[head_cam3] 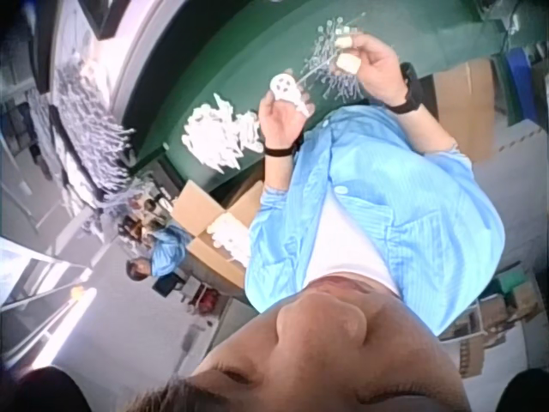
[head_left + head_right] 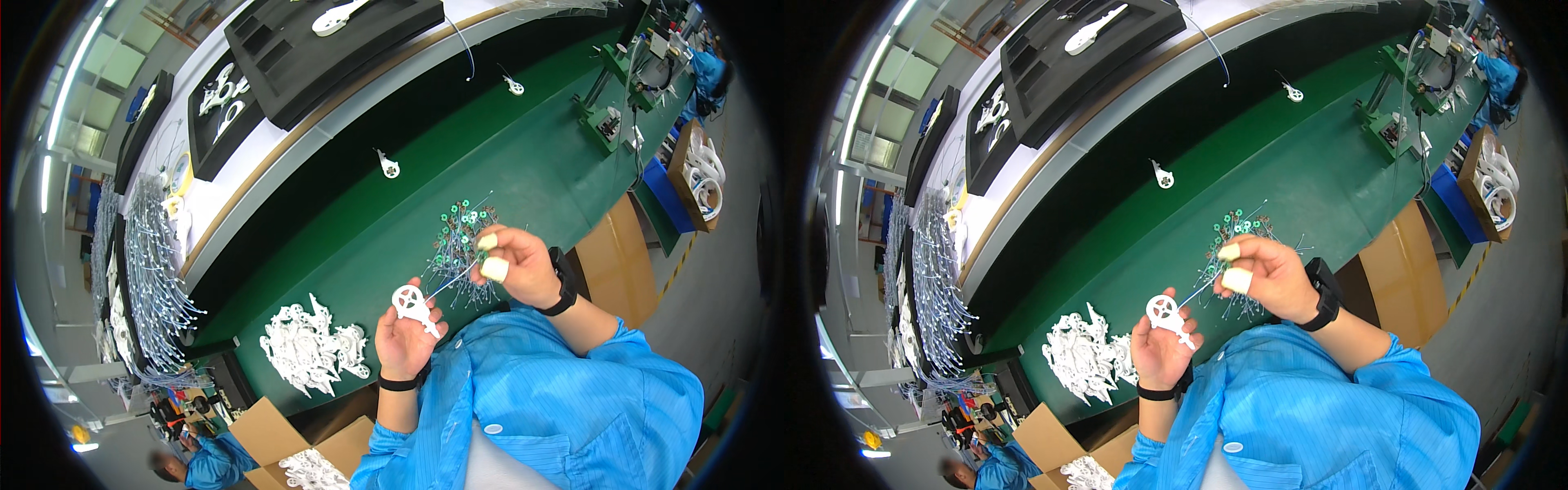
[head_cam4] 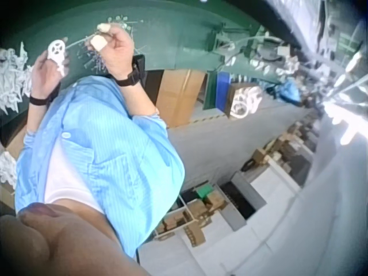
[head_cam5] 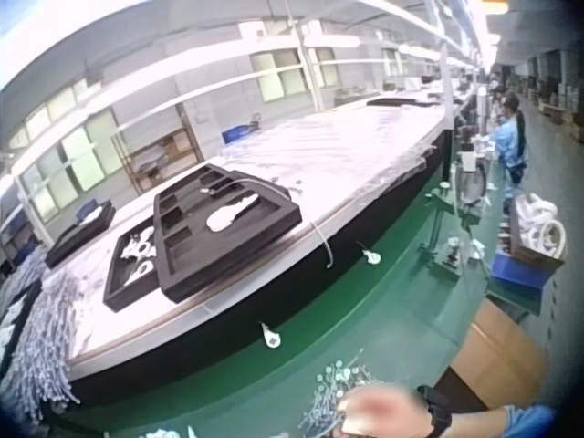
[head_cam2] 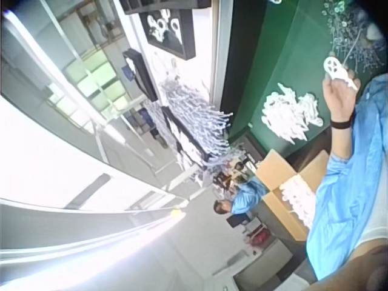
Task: The person is seen attaching small electronic components or wires to plastic housing pieces in a factory assembly line setting.
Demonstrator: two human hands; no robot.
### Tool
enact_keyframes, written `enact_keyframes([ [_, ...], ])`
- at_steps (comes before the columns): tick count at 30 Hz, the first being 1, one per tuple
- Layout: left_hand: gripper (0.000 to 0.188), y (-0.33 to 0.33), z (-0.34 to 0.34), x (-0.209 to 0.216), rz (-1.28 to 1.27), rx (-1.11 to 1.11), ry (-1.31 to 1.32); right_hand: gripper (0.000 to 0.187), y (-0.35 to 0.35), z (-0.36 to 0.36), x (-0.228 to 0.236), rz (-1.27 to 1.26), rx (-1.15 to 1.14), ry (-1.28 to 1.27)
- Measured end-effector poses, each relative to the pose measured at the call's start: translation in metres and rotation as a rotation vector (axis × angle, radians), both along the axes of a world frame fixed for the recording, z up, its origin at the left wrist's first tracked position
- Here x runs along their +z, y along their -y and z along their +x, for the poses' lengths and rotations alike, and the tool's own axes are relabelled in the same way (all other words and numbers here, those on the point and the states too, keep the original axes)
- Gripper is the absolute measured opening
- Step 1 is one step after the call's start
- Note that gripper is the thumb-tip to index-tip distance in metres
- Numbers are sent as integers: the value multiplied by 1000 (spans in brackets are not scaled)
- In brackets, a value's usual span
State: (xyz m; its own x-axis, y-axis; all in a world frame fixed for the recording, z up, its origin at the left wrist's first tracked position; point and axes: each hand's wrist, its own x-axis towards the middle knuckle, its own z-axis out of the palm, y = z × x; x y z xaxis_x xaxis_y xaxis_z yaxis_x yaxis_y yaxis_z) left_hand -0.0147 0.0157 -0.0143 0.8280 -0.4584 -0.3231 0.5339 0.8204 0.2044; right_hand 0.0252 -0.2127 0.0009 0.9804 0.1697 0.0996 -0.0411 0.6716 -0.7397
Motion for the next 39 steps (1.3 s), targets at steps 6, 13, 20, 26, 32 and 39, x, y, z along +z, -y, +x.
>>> enact_keyframes([
  [6,55,5,1,11,-19,29,-2,31,-17,-8,-6,-19,34,125],
  [13,56,14,-5,12,229,94,143,30,-34,-17,-15,-312,5,224],
  [20,60,30,-15,11,786,109,406,23,-59,-21,-15,-816,-265,384],
  [26,61,33,-14,12,939,54,474,21,-61,-21,-11,-815,-265,347],
  [32,57,37,-12,28,1021,80,437,25,-61,-25,-10,-809,-207,298],
  [39,57,36,-15,23,1413,82,554,29,-56,-13,-4,-908,-239,538],
])
